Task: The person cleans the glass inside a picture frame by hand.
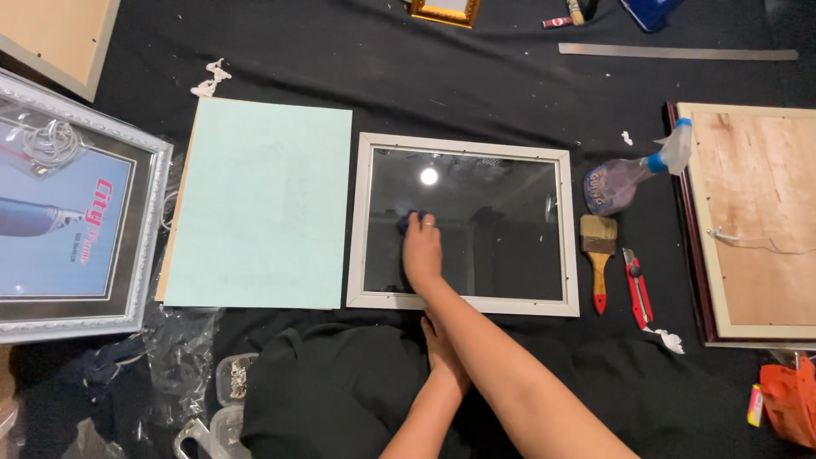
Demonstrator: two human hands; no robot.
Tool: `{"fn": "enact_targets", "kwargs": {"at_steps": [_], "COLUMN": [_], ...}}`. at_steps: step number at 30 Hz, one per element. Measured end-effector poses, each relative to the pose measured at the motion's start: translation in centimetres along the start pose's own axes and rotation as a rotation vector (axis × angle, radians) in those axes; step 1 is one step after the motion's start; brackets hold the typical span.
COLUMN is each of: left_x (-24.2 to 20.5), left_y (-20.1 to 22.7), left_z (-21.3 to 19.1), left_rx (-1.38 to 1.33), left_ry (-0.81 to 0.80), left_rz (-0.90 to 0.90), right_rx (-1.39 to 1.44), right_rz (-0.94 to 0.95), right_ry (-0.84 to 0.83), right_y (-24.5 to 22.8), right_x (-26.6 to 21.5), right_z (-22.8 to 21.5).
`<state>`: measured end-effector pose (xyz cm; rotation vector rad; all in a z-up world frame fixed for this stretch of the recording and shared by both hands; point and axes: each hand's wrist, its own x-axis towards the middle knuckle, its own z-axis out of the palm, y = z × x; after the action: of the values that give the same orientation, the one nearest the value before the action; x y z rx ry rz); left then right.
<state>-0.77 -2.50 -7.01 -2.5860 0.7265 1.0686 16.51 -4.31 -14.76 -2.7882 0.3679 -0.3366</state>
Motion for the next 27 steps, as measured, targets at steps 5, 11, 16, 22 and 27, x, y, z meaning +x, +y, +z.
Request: {"fn": "enact_targets", "kwargs": {"at_steps": [5, 11, 16, 22, 27], "left_x": [-0.9, -1.8, 2.2, 1.0, 1.4], "left_y": [-1.1, -0.6, 2.2, 1.4, 1.7], "left_z": [-1.1, -2.2, 4.5, 3.3, 3.8], "left_rx": [-0.031, -0.06, -0.086, -0.018, -0.003], "left_ry": [-0.038, -0.068, 0.356, 0.329, 0.447], "left_rz": [0.008, 0.038, -0.082, -0.072, -0.093], "right_rx": [0.046, -0.029, -0.177, -0.352, -0.23], "right_rz": [-0.213, -0.398, -0.321, -0.149, 0.038], "right_ry": [-0.219, -0.039, 0.168, 0.219, 0.159], "right_y": [-6.4, 0.2, 10.7, 25.3, 28.4], "right_x": [0.5, 1.1, 1.9, 2.5, 2.9], "right_z": [0.0, -2.1, -7.2, -12.8, -11.2]}}
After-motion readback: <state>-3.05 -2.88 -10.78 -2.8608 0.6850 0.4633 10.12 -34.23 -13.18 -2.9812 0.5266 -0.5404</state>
